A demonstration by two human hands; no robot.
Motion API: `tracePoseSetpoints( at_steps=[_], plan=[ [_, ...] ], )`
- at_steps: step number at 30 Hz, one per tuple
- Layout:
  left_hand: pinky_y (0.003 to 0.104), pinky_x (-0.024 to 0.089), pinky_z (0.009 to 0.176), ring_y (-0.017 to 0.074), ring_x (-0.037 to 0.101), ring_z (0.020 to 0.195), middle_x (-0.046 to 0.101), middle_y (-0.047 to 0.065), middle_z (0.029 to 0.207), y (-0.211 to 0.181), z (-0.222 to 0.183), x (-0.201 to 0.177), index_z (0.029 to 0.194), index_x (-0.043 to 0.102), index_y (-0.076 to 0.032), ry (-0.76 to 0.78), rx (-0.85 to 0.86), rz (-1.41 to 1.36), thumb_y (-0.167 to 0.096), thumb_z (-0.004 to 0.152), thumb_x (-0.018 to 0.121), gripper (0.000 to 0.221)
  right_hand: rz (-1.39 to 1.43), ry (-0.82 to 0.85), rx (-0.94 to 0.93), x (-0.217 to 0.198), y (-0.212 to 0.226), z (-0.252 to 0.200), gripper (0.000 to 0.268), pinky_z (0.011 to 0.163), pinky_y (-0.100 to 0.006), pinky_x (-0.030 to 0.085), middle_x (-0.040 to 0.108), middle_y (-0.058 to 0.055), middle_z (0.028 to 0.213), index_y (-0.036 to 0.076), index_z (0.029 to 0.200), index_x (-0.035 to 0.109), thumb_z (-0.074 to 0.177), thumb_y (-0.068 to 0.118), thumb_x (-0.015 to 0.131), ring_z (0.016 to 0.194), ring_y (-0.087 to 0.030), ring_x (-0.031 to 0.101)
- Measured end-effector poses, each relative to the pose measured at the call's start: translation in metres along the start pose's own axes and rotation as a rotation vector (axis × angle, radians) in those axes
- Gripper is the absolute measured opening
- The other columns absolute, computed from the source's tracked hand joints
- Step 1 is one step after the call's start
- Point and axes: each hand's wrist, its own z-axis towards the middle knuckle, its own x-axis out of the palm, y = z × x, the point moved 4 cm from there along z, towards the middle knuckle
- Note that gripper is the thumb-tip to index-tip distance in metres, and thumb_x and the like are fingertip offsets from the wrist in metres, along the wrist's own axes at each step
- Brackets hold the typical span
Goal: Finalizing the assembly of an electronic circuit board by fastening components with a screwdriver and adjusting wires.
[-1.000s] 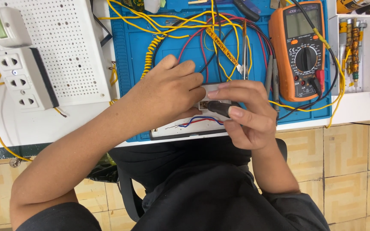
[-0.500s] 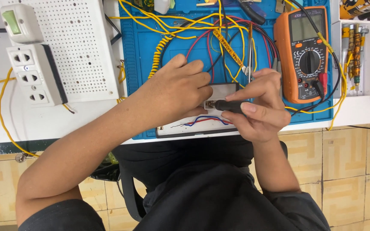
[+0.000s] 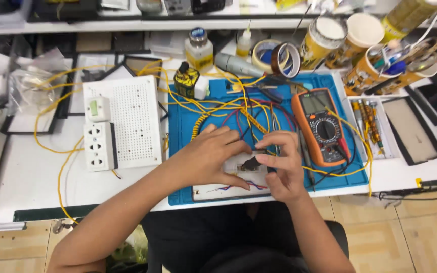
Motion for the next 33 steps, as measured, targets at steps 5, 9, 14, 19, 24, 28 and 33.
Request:
tracePoseSetpoints(
  at_steps=[5,9,14,19,24,28,33],
  plan=[
    [0.047,0.055,0.092,0.035,0.074,0.106,0.071,0.011,0.103,-0.016,0.009,-0.004,0.12,0.072,-0.009,-0.097,-0.15,-0.372,-0.036,0.079,0.101,0.057,0.013,-0.025,0.015,0.004,0.005,0.006,0.046,0.127,-0.062,0.028,0.059,-0.019,0.143,0.019,0.127,0.079,0.118,0.051,0.046,0.142,-0.043,0.048],
    [0.043,0.061,0.089,0.032,0.079,0.096,0.078,0.01,0.092,-0.018,-0.003,0.009,0.107,0.078,-0.01,-0.294,-0.338,-0.451,-0.02,0.08,0.102,0.037,0.02,0.007,0.019,0.009,0.008,0.008,0.041,0.127,-0.061,0.029,0.06,-0.016,0.144,0.02,0.129,0.081,0.118,0.045,0.051,0.144,-0.042,0.049],
    [0.039,0.063,0.088,0.027,0.083,0.097,0.082,0.004,0.093,-0.017,-0.02,0.026,0.103,0.083,-0.015,-0.426,-0.367,-0.362,-0.016,0.09,0.097,0.019,0.018,-0.044,-0.024,0.014,0.013,0.017,0.021,0.121,-0.055,0.04,0.076,-0.009,0.131,0.017,0.124,0.084,0.109,0.022,0.07,0.138,-0.038,0.063],
    [0.05,0.064,0.095,0.0383,0.084,0.101,0.087,0.013,0.097,-0.05,-0.02,0.022,0.113,0.087,-0.007,-0.516,-0.388,-0.366,0.002,0.098,0.083,0.018,0.03,-0.069,-0.059,0.018,0.008,0.025,0.024,0.107,-0.041,0.049,0.086,0.0,0.114,0.017,0.114,0.089,0.094,0.004,0.089,0.118,-0.028,0.071],
    [0.052,0.063,0.099,0.0349,0.085,0.103,0.088,0.01,0.095,-0.047,-0.023,0.051,0.12,0.083,-0.01,-0.815,-0.614,-0.313,-0.007,0.085,0.094,0.037,0.107,-0.085,-0.044,0.011,0.011,0.025,0.016,0.098,-0.037,0.05,0.084,-0.002,0.111,0.014,0.115,0.088,0.1,0.019,0.086,0.103,-0.024,0.062],
    [0.056,0.061,0.106,0.0398,0.084,0.109,0.089,0.014,0.1,-0.06,-0.019,0.05,0.13,0.076,-0.006,-0.803,-0.617,-0.328,-0.003,0.086,0.093,0.047,0.137,-0.088,-0.029,0.005,0.001,0.021,0.012,0.096,-0.04,0.05,0.083,-0.005,0.105,0.013,0.112,0.088,0.103,0.013,0.081,0.098,-0.026,0.064],
    [0.068,0.059,0.107,0.0525,0.076,0.119,0.083,0.031,0.119,-0.079,-0.015,0.041,0.169,0.034,0.001,-0.666,-0.394,-0.318,0.013,0.099,0.071,0.08,0.128,-0.056,-0.014,0.006,0.005,0.024,0.018,0.094,-0.039,0.051,0.078,-0.003,0.104,0.014,0.118,0.088,0.1,0.011,0.085,0.094,-0.023,0.063]
  ],
)
